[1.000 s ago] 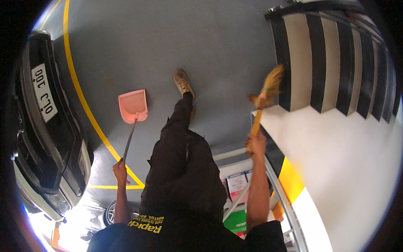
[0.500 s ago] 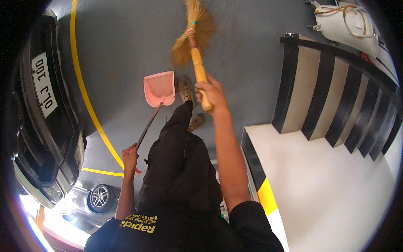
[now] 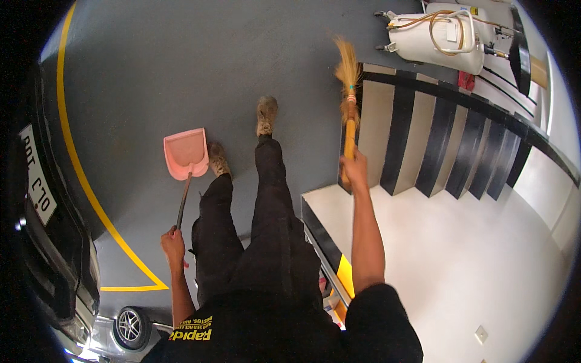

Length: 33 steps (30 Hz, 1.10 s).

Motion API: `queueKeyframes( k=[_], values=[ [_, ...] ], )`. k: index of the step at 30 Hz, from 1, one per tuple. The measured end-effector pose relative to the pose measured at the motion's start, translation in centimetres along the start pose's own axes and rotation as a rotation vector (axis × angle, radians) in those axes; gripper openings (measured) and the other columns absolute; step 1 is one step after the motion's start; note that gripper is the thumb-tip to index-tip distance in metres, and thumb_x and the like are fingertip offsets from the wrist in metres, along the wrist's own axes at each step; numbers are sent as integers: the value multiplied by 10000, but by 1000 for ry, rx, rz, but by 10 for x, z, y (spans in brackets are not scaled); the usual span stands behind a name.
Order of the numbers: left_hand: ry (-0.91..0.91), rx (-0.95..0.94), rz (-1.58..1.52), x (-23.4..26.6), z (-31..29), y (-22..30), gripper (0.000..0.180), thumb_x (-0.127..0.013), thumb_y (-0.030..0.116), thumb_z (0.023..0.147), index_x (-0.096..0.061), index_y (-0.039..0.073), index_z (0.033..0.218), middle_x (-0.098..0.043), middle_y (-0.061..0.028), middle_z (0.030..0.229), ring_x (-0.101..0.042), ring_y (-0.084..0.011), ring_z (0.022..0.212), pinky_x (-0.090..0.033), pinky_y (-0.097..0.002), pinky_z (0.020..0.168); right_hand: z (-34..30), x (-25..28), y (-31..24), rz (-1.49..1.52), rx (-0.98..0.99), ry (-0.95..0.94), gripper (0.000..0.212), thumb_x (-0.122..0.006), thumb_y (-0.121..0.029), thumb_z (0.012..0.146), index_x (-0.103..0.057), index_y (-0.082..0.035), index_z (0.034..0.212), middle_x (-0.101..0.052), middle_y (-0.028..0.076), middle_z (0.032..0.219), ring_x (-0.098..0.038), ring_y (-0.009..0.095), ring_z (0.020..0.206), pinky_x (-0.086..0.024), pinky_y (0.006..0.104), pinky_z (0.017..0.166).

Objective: The person sweeps the floor of an auto repair garage using a broom and dustpan. They move around vehicles and equipment, sweeping debris into the dustpan.

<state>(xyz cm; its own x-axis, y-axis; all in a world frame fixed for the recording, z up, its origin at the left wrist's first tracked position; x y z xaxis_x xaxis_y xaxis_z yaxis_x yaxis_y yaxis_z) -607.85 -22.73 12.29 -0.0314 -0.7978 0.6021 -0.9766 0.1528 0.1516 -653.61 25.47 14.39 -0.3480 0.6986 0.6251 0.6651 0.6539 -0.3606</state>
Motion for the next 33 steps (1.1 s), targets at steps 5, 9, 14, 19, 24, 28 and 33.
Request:
queueKeyframes(
  k=[5, 9, 14, 19, 24, 28, 33],
  values=[
    [114, -16, -40, -16, -9, 1, 436, -569, 175, 902, -729, -13, 1262, -718, -333, 963, -719, -410, 805, -551, -470, 754, 125, -114, -78, 204, -23, -305, 271, -690, -23, 852, -650, 11, 1117, -602, 47, 712, -605, 149, 555, -503, 313, 493],
    [99, 81, -10, 11, -13, 30, 470, -578, 174, 892, -701, -42, 1292, -706, -341, 941, -737, -357, 791, -550, -463, 740, 77, -124, -169, 312, -18, -476, 501, -709, -66, 879, -608, -44, 1370, -579, 23, 756, -573, 112, 585, -467, 271, 489],
    [96, 153, 68, 25, -4, 82, 418, -584, 174, 890, -735, -21, 1228, -675, -339, 865, -735, -426, 791, -553, -493, 711, 73, -5, -240, 123, 20, -341, 657, -720, -77, 883, -542, -90, 1516, -607, 33, 796, -580, 125, 573, -478, 265, 492],
    [104, 316, 101, 23, 2, 142, 384, -584, 186, 889, -761, 11, 1182, -689, -316, 869, -720, -464, 843, -559, -521, 720, 101, 64, -263, -192, 108, -172, 725, -637, -18, 897, -429, -70, 1590, -583, 38, 781, -583, 130, 563, -487, 263, 487],
    [101, 405, 55, 8, -9, 167, 393, -578, 198, 893, -764, 22, 1192, -714, -289, 875, -725, -452, 855, -569, -517, 753, 147, -23, -258, 17, -75, -367, 617, -606, -6, 911, -484, -53, 1515, -570, 43, 785, -566, 125, 572, -489, 268, 481],
    [160, 551, -66, 18, -32, 168, 416, -575, 216, 895, -758, 31, 1220, -718, -287, 894, -724, -450, 862, -564, -523, 767, 137, -168, -309, 397, -282, -832, 402, -618, -47, 942, -524, -49, 1332, -556, 44, 786, -530, 77, 562, -486, 216, 475],
    [324, 615, -330, -3, -73, 144, 423, -578, 216, 907, -747, 18, 1240, -679, -224, 757, -683, -317, 680, -523, -446, 649, 92, -337, -426, 624, -304, -1180, 211, -615, -74, 987, -464, -5, 1118, -588, 92, 804, -548, 71, 542, -498, 192, 433]
  ],
)
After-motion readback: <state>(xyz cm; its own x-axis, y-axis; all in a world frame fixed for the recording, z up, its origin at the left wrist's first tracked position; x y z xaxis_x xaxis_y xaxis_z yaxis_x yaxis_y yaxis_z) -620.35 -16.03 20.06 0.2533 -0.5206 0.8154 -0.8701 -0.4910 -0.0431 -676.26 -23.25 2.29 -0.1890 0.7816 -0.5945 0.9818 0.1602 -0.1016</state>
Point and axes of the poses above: each hand's wrist, its own z-axis towards the middle knuckle, its own x-axis out of the back of the hand, y = z × x, the point moved 8 cm from there along z, towards the middle knuckle
